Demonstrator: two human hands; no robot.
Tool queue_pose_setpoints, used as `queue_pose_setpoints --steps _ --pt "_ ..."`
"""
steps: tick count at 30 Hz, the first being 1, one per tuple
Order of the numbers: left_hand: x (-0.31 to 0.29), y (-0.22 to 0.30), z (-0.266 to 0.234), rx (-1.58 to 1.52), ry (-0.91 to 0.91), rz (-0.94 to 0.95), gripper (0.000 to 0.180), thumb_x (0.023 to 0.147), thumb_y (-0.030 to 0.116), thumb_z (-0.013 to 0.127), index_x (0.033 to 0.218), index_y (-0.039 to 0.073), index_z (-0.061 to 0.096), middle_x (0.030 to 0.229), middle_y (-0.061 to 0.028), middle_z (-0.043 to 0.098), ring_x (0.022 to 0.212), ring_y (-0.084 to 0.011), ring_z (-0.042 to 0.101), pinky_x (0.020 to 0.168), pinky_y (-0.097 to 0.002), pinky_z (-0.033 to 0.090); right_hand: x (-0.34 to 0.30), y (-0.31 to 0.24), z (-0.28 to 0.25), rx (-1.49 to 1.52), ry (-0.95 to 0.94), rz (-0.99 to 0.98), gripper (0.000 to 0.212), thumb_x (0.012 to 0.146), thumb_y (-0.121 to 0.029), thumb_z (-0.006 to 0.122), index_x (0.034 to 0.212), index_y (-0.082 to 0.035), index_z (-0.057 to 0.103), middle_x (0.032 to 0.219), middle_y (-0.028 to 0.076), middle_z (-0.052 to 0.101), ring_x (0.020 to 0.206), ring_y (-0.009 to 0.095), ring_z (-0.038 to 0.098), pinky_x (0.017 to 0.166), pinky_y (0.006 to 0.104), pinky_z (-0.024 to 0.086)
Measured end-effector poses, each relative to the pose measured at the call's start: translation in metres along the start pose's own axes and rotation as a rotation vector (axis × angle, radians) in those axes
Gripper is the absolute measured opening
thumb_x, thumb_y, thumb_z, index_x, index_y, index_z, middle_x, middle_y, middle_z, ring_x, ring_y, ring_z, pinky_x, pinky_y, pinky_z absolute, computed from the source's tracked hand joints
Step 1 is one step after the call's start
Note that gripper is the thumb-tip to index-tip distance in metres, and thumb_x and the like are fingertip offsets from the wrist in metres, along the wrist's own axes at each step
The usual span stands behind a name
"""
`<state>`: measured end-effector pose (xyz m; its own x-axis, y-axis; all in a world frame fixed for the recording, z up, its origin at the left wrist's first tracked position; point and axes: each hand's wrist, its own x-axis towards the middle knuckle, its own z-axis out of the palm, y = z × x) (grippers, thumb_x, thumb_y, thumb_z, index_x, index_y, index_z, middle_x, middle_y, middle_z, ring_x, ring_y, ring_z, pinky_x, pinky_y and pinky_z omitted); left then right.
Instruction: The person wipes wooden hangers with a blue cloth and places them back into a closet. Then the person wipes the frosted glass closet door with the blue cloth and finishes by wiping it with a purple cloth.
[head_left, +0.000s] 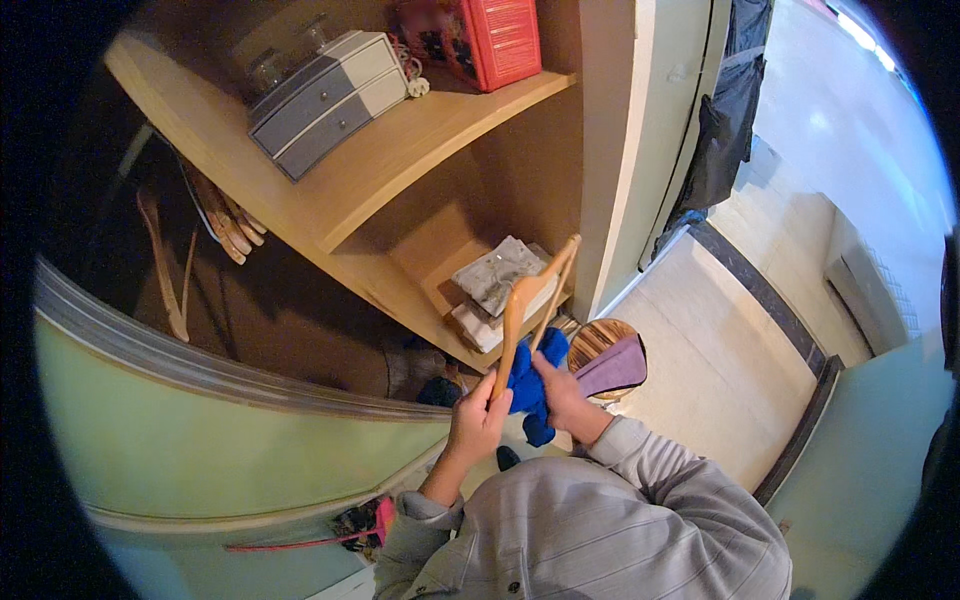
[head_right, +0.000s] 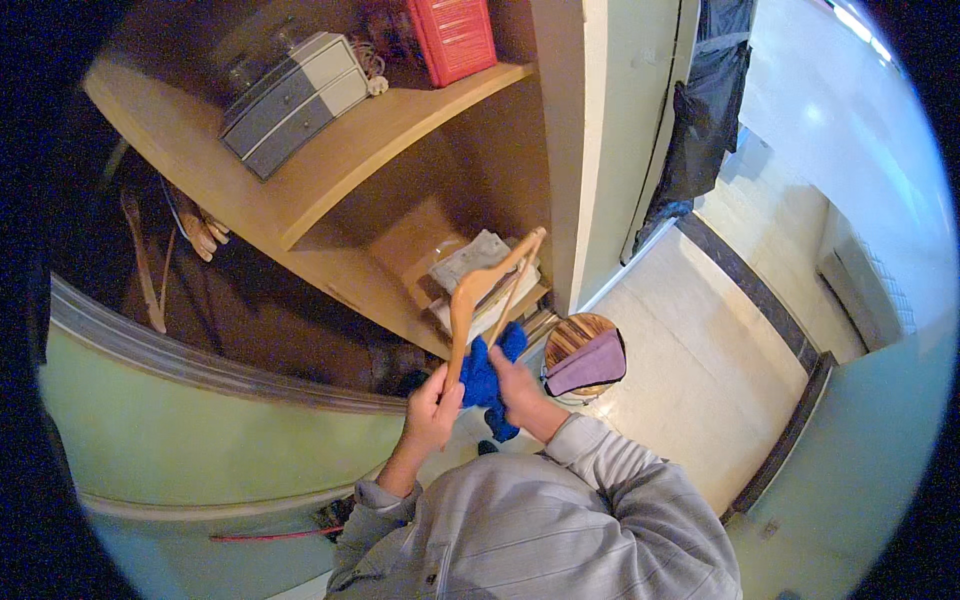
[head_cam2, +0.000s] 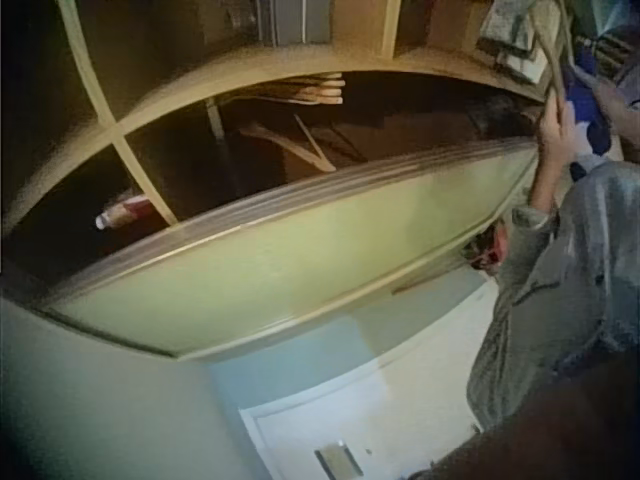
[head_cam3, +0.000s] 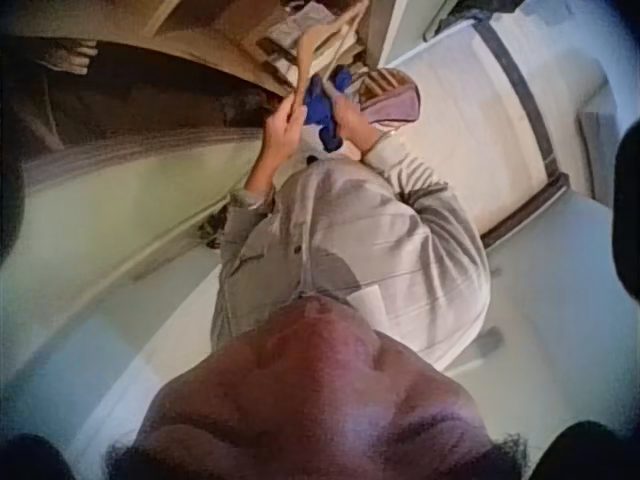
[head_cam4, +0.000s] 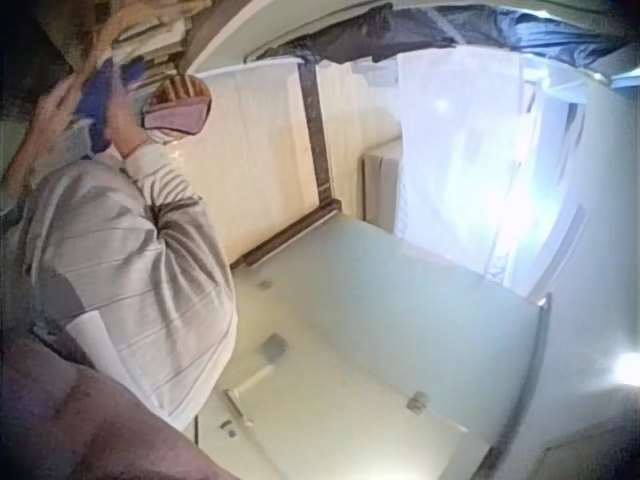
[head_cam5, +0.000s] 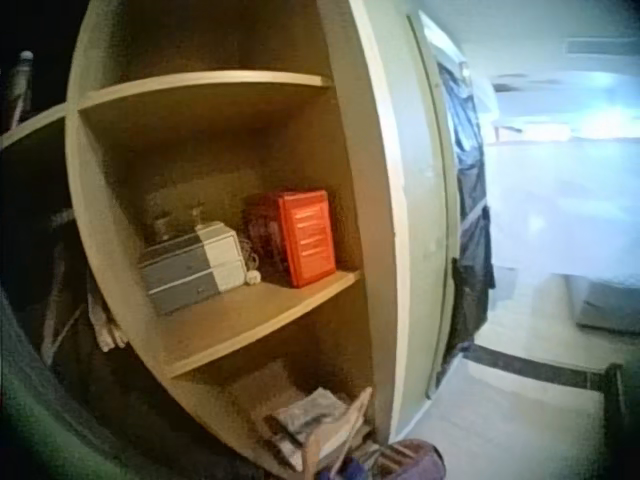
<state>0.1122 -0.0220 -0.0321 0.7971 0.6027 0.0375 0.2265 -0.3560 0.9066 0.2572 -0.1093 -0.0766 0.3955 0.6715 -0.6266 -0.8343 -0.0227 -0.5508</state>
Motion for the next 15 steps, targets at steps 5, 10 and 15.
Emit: queue_pose_setpoints --steps 5,10,15 --pt "-0.022 0.012 -0.019 0.215 -0.041 0.092 0.035 0.095 0.014 0.063 0.127 -0.001 0.061 0.086 -0.0253 0.068 0.077 -0.0394 0.07 0.064 -0.0425 0.054 0.05 -0.021 -0.069 0.398 0.136 -0.201 0.036 0.102 -0.042 0.056 0.11 -0.008 0.064 0.096 0.007 0.071 0.084 0.023 0.07 0.079 0.0425 0.058" --pt "-0.028 0.025 -0.035 0.342 -0.011 -0.056 0.033 0.096 0.018 0.063 0.124 -0.001 0.062 0.091 -0.0268 0.068 0.083 -0.0433 0.069 0.067 -0.0476 0.054 0.038 -0.075 -0.111 0.456 0.191 -0.451 0.046 0.105 -0.049 0.046 0.115 -0.007 0.063 0.105 0.009 0.071 0.089 0.025 0.069 0.08 0.0404 0.057" --pt "-0.023 0.017 -0.032 0.317 -0.148 -0.008 0.035 0.096 0.021 0.064 0.123 0.0 0.063 0.094 -0.0269 0.068 0.087 -0.046 0.067 0.07 -0.0486 0.054 -0.001 -0.086 -0.075 -0.338 0.215 -0.659 0.052 0.107 -0.048 0.045 0.119 0.0 0.06 0.098 0.008 0.067 0.09 0.019 0.063 0.083 0.0361 0.052"
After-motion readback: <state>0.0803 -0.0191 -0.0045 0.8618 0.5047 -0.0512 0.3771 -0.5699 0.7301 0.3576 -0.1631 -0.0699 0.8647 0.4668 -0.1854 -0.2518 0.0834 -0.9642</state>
